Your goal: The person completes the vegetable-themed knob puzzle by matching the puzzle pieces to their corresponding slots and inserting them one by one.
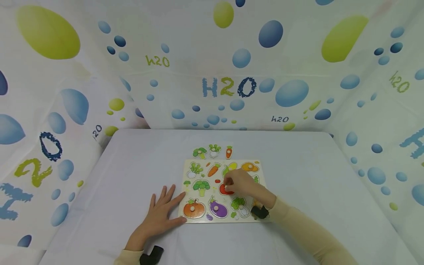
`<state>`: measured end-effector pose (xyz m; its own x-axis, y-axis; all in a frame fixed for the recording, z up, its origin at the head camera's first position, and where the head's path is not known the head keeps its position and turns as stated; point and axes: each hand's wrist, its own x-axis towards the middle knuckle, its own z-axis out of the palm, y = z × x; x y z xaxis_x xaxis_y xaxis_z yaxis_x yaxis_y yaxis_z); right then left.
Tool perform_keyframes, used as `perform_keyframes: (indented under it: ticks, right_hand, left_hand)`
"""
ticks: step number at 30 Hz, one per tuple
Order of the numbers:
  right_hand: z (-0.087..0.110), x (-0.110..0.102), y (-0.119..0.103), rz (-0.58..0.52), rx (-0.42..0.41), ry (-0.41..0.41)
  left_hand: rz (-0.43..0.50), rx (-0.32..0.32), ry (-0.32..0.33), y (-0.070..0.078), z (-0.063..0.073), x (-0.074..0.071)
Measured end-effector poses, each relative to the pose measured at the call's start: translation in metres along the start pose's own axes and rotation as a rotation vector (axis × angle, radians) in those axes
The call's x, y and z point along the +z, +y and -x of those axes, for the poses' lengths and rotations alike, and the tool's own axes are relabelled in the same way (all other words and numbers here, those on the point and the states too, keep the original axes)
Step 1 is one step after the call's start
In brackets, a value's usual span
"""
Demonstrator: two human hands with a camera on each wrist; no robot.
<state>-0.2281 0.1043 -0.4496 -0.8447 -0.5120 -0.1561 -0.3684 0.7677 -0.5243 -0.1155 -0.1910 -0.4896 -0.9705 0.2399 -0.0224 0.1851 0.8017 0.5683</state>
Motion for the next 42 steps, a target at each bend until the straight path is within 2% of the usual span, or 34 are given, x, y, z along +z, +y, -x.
perform_keyframes:
  ticks: [7, 10, 14, 18, 24, 30, 42]
  right_hand:
    - [-0.025, -0.037, 0.008, -0.033, -0.044, 0.176]
    - [-0.04, -0.053, 0.014, -0.022, -0.029, 0.209]
    - [-0.06, -0.061, 0.025, 0.019, -0.007, 0.207]
    - [-0.075, -0.06, 0.034, 0.064, 0.031, 0.162]
    - [-0.09, -0.053, 0.042, 0.066, 0.118, 0.104]
    - [-0.097, -0.046, 0.046, 0.094, 0.113, 0.114]
    - [-0.101, -0.033, 0.047, 0.076, 0.119, 0.152]
  left_hand:
    - [-0.004, 0.003, 0.009, -0.001, -0.002, 0.001]
    - [0.004, -0.007, 0.0, 0.0, -0.001, 0.001]
    - [0.008, -0.019, -0.013, 0.001, -0.001, 0.001]
    - [0.016, -0.021, -0.019, 0.002, 0.0, 0.0]
    - [0.011, -0.014, -0.013, 0.0, 0.0, 0.001]
    - [0.01, -0.02, -0.018, -0.001, 0.0, 0.001]
    - [0.001, -0.017, -0.014, 0.0, 0.001, 0.001]
